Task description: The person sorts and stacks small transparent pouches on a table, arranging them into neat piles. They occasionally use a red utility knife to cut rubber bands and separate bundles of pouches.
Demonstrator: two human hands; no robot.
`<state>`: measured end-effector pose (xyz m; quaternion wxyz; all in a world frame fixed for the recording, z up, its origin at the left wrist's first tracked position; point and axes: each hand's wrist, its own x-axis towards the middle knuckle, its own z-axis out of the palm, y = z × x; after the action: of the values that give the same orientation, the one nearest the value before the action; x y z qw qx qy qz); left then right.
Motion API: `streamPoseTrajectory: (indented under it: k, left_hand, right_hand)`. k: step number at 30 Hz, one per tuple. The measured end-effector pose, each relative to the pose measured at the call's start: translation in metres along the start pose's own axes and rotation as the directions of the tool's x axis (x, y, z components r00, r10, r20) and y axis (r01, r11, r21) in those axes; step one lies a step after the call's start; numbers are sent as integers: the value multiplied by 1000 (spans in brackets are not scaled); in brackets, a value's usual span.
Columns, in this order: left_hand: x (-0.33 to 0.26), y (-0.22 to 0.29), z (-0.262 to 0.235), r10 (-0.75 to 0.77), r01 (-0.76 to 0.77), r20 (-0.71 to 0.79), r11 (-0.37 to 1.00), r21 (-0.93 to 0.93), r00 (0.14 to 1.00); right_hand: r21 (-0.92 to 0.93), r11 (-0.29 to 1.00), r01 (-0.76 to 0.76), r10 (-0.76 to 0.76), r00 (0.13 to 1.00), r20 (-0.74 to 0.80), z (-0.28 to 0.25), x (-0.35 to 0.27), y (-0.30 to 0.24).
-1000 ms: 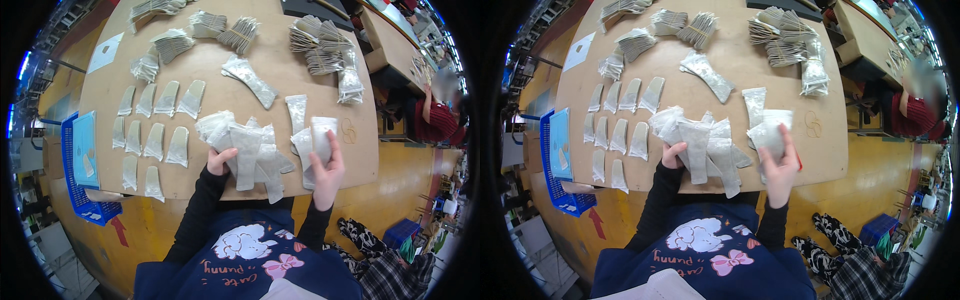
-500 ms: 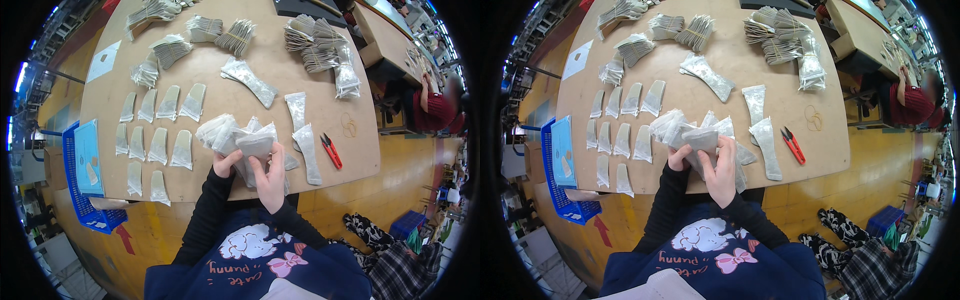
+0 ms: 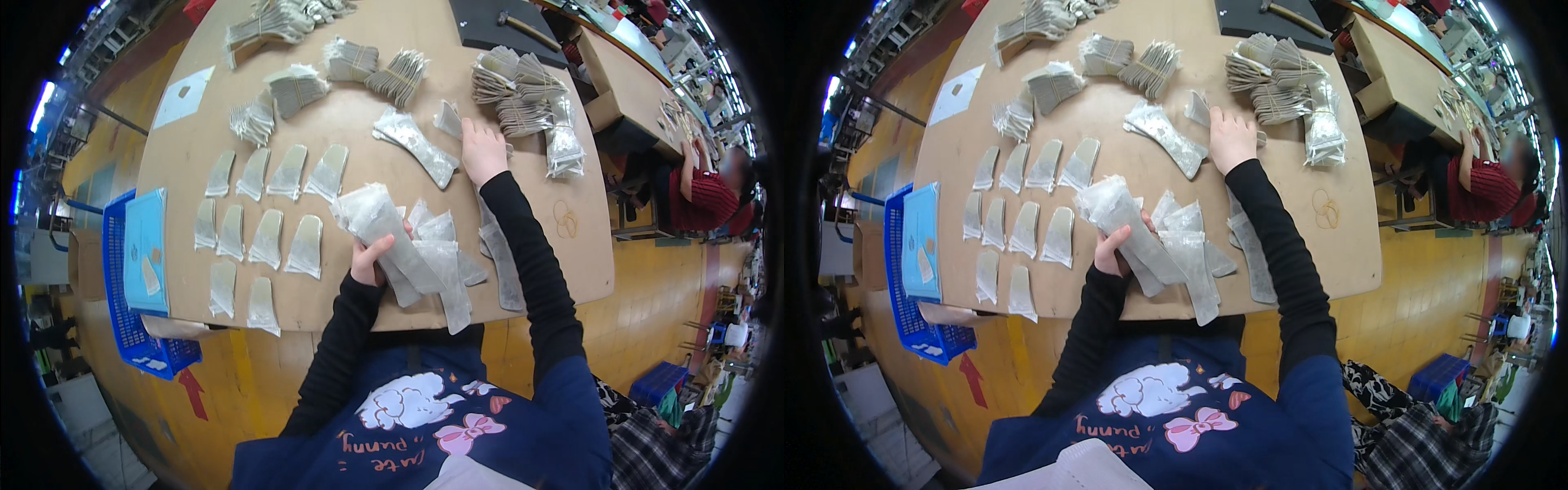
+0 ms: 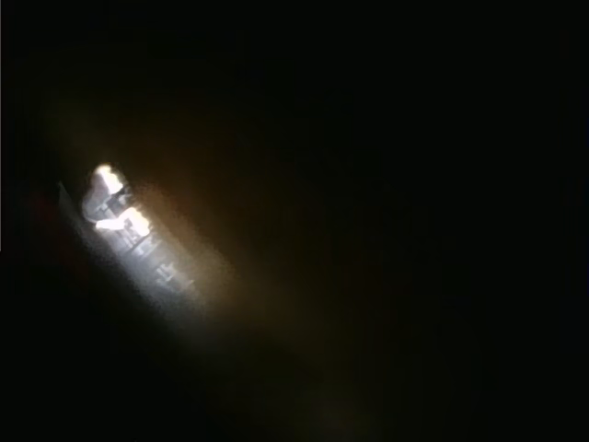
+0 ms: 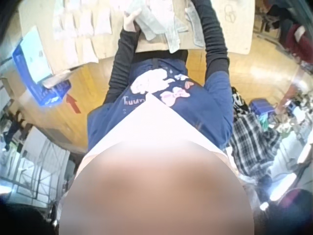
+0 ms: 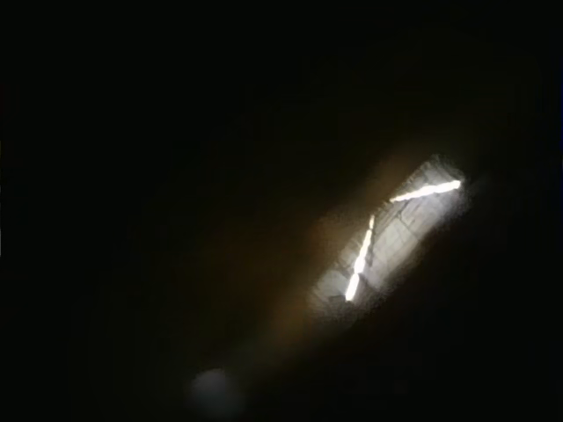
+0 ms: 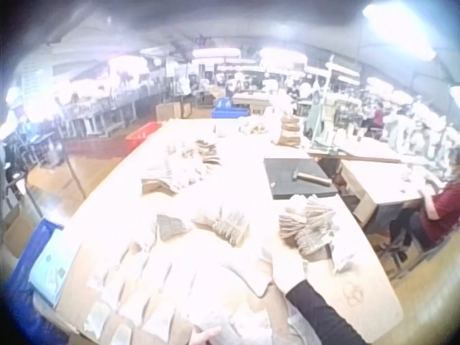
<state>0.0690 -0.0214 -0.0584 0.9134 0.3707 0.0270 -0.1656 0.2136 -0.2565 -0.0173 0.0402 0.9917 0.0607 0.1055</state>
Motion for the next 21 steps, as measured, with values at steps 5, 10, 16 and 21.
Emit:
streamPoseTrajectory:
  k: [5, 10, 16, 21]
  left_hand:
    - [2, 5, 2, -30, 32, 16, 986, -166, 999]
    - [3, 8, 5, -27, 59, 113, 956, -289, 993]
    - [1, 3, 9, 77, -78, -11, 988, -133, 997]
    - [1, -5, 9, 159, -153, -115, 986, 58, 981]
  right_hand:
    - [707, 706, 36, 44, 995, -94, 23, 35, 36]
    - [487, 868, -100, 77, 995, 66, 10, 41, 34]
    - [910, 413, -37, -135, 986, 102, -58, -45, -30]
    - [882, 459, -108, -121, 976, 182, -100, -112, -77]
